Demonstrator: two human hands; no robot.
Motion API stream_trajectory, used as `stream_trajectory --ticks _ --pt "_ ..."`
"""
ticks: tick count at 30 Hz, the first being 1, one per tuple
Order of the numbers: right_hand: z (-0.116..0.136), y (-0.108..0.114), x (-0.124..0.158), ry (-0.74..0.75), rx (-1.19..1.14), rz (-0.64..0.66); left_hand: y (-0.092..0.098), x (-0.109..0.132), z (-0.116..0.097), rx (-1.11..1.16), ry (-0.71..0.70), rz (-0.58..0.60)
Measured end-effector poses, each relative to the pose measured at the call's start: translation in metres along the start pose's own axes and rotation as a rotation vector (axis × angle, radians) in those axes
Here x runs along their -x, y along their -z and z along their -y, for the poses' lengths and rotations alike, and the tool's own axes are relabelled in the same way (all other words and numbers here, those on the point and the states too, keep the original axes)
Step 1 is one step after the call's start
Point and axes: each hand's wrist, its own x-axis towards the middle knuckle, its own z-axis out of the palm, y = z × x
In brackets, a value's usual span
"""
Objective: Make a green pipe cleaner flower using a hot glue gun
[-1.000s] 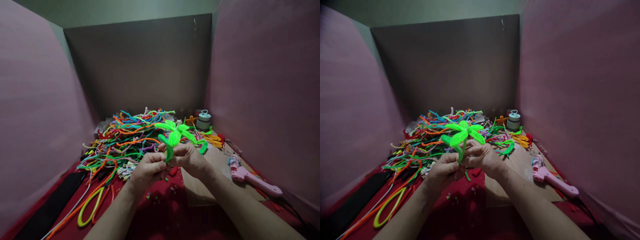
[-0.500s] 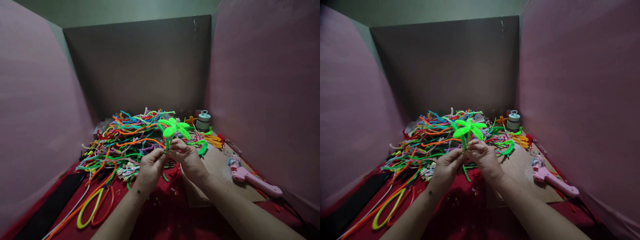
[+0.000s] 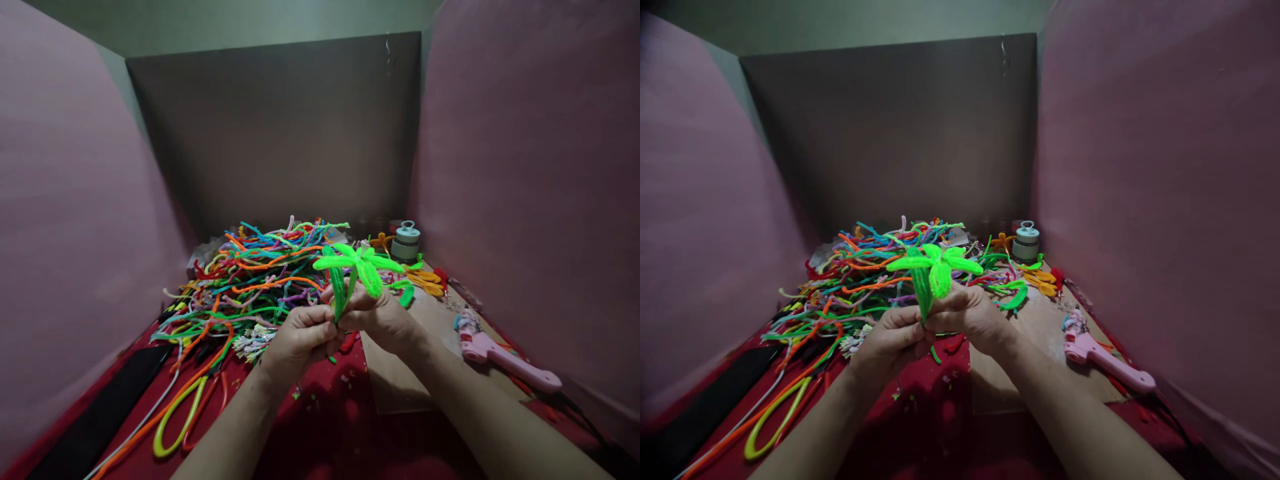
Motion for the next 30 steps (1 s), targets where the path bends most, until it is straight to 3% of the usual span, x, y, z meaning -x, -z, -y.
stream_trajectory --ticks 4,7,10,12,16,20,24,27,30 --pt "-0.004 -0.007 -0.003 0.101 -0.033 -0.229 -0.005 -0.001 -0.005 -0.279 -0.068 -0.132" --pt "-0.009 -0.011 -0.005 0.105 -0.054 -0.375 -0.012 -0.001 -0.005 -0.572 -0.248 -0.287" --pt "-0.014 -0.013 -0.007 0.086 -0.104 -0.431 -0.013 -0.001 0.001 -0.783 -0.429 -0.401" --pt "-0.014 -0.013 -0.007 0.078 -0.092 -0.398 -0.011 -0.001 0.003 -0.777 -0.411 -0.431" --pt "-0.005 -0.010 -0.006 0.178 0.159 -0.238 -0.007 -0.001 0.000 -0.502 -0.276 -0.360" --pt "0.003 -0.005 -0.005 0.281 0.385 -0.182 -0.007 -0.001 -0.003 -0.270 -0.183 -0.308" --pt "0.004 0.003 -0.003 0.171 0.178 -0.084 -0.009 0.000 -0.003 -0.064 -0.094 -0.215" --pt "0.005 0.006 -0.001 0.021 0.089 0.049 -0.009 0.002 0.001 0.072 -0.055 -0.063" --pt "0.005 0.005 0.003 -0.023 0.091 0.115 -0.007 0.002 0.006 0.165 -0.019 0.106"
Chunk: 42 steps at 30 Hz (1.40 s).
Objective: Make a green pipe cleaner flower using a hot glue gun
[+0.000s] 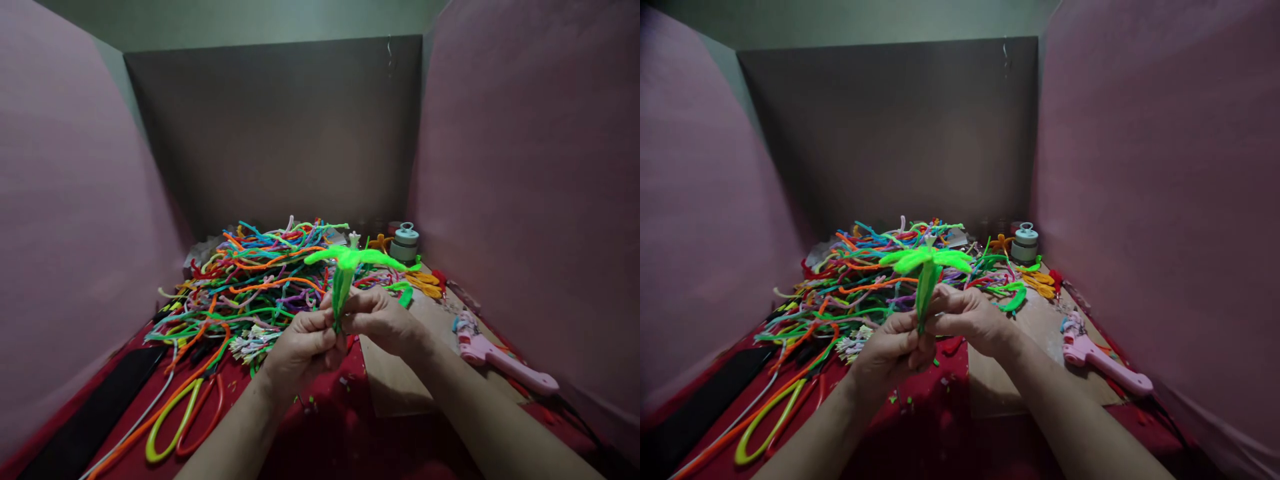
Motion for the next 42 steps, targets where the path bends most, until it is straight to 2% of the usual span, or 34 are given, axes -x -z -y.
stream_trajectory --ticks 2,4,6,10,11,13,15,19,25,28,30,32,35,38,40,42 --pt "-0.002 -0.002 0.001 0.014 -0.020 -0.021 0.002 0.000 0.000 -0.002 0.016 0.046" --pt "-0.005 -0.004 0.000 0.017 -0.062 -0.081 0.002 0.000 -0.004 -0.087 0.025 0.005" --pt "-0.007 -0.006 -0.003 0.047 -0.087 -0.189 -0.001 -0.001 -0.009 -0.236 0.006 -0.116" --pt "-0.010 -0.013 -0.008 0.118 -0.097 -0.418 -0.009 -0.004 -0.009 -0.552 -0.163 -0.372" --pt "-0.011 -0.014 -0.009 0.112 -0.115 -0.436 -0.010 -0.005 -0.007 -0.583 -0.210 -0.431" --pt "-0.011 -0.017 -0.009 0.079 -0.151 -0.417 -0.009 -0.007 -0.004 -0.553 -0.211 -0.465" --pt "-0.011 -0.016 -0.009 0.068 -0.143 -0.360 -0.006 -0.007 -0.002 -0.422 -0.150 -0.429" --pt "-0.007 -0.008 -0.006 0.048 -0.043 -0.212 0.001 -0.004 -0.005 -0.168 -0.009 -0.278" --pt "-0.001 0.000 -0.001 0.026 0.040 0.010 0.012 0.001 -0.001 -0.071 0.094 0.046" --pt "-0.003 -0.001 0.000 0.008 -0.010 0.037 0.013 0.000 -0.002 -0.065 0.108 0.106" --pt "-0.005 -0.002 -0.001 0.007 -0.053 -0.031 0.010 -0.002 -0.005 -0.116 0.117 0.063" --pt "-0.007 -0.004 -0.004 0.024 -0.064 -0.155 0.004 -0.004 -0.009 -0.253 0.085 -0.060" --pt "-0.008 -0.009 -0.008 0.059 -0.010 -0.347 -0.005 -0.005 -0.008 -0.547 -0.088 -0.297" --pt "-0.009 -0.015 -0.010 0.078 0.039 -0.480 -0.008 -0.006 -0.002 -0.758 -0.349 -0.489" --pt "-0.011 -0.017 -0.010 0.071 0.033 -0.505 -0.008 -0.006 0.001 -0.732 -0.340 -0.510" --pt "-0.012 -0.016 -0.010 0.066 0.026 -0.470 -0.007 -0.007 0.000 -0.577 -0.238 -0.479"
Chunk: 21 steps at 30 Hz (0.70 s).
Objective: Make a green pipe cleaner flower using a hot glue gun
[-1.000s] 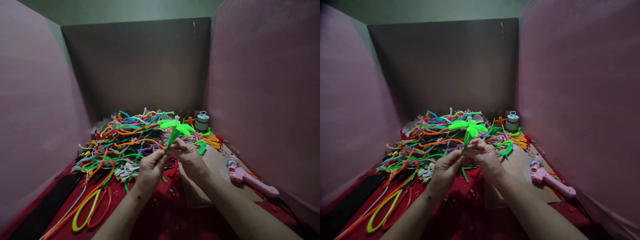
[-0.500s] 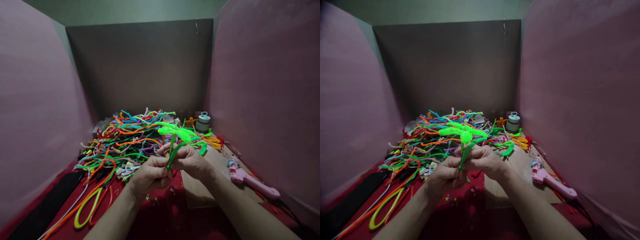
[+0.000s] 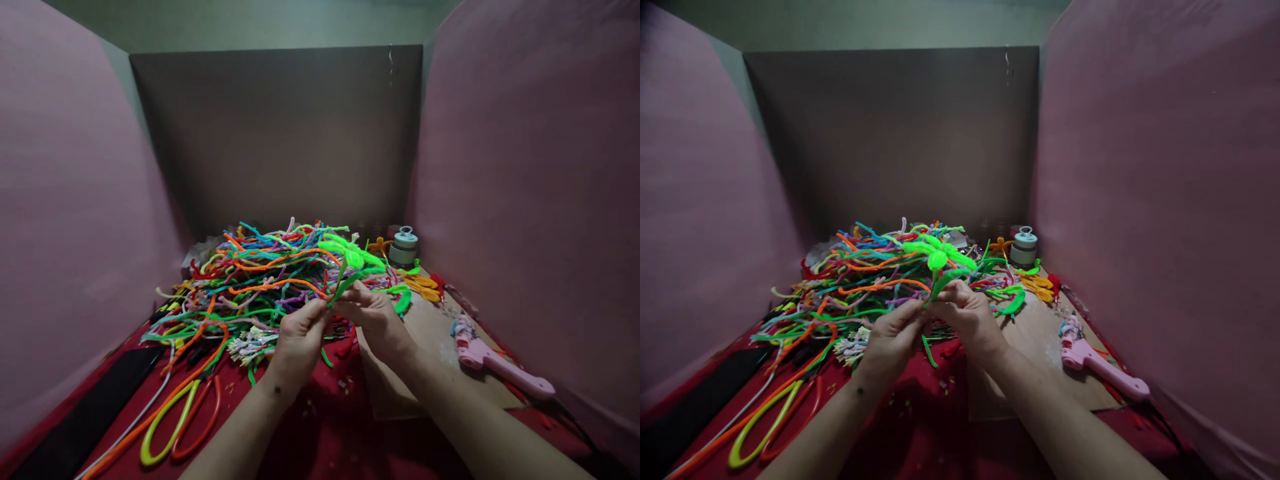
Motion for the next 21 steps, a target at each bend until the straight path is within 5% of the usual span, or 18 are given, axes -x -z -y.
stream_trajectory --ticks 4,12,16,21 --pt "0.004 0.006 0.001 0.028 0.014 0.141 0.006 -0.003 -0.005 0.331 0.221 0.190" --pt "0.013 0.009 0.009 -0.103 -0.063 0.459 0.022 -0.002 0.004 0.496 0.283 0.575" --pt "0.009 0.007 0.007 -0.056 -0.057 0.317 0.022 -0.004 0.000 0.400 0.276 0.542" --pt "0.005 0.007 -0.001 0.041 -0.014 0.110 0.016 -0.011 -0.012 0.041 0.151 0.286"
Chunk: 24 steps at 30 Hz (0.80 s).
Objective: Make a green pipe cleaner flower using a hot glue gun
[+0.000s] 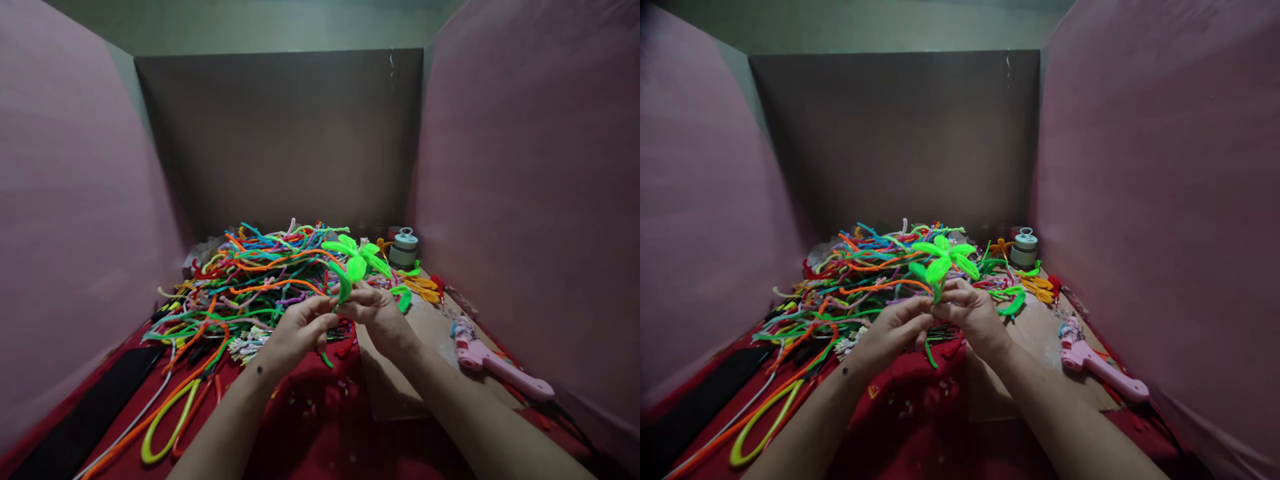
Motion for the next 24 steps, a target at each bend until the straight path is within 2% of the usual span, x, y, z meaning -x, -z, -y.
stream_trajectory --ticks 3,5,10,13,17,21,24 --pt "-0.003 -0.002 -0.003 -0.014 0.055 -0.096 -0.004 -0.002 -0.001 0.008 -0.093 -0.180" --pt "-0.007 -0.004 -0.002 -0.011 0.084 -0.120 -0.006 0.000 -0.001 0.031 -0.144 -0.242" --pt "-0.016 -0.011 0.002 0.004 0.090 -0.064 -0.014 0.007 -0.004 0.000 -0.190 -0.346" --pt "-0.020 -0.013 0.007 -0.018 0.139 -0.031 -0.017 0.009 -0.008 0.007 -0.162 -0.392" --pt "-0.026 -0.014 0.012 0.025 0.193 -0.044 -0.019 0.011 -0.014 0.079 -0.102 -0.415" --pt "-0.025 -0.015 0.014 0.091 0.202 -0.042 -0.019 0.009 -0.016 0.375 0.038 -0.425" --pt "-0.021 -0.016 0.014 0.129 0.205 -0.062 -0.018 0.005 -0.015 0.639 0.130 -0.380"
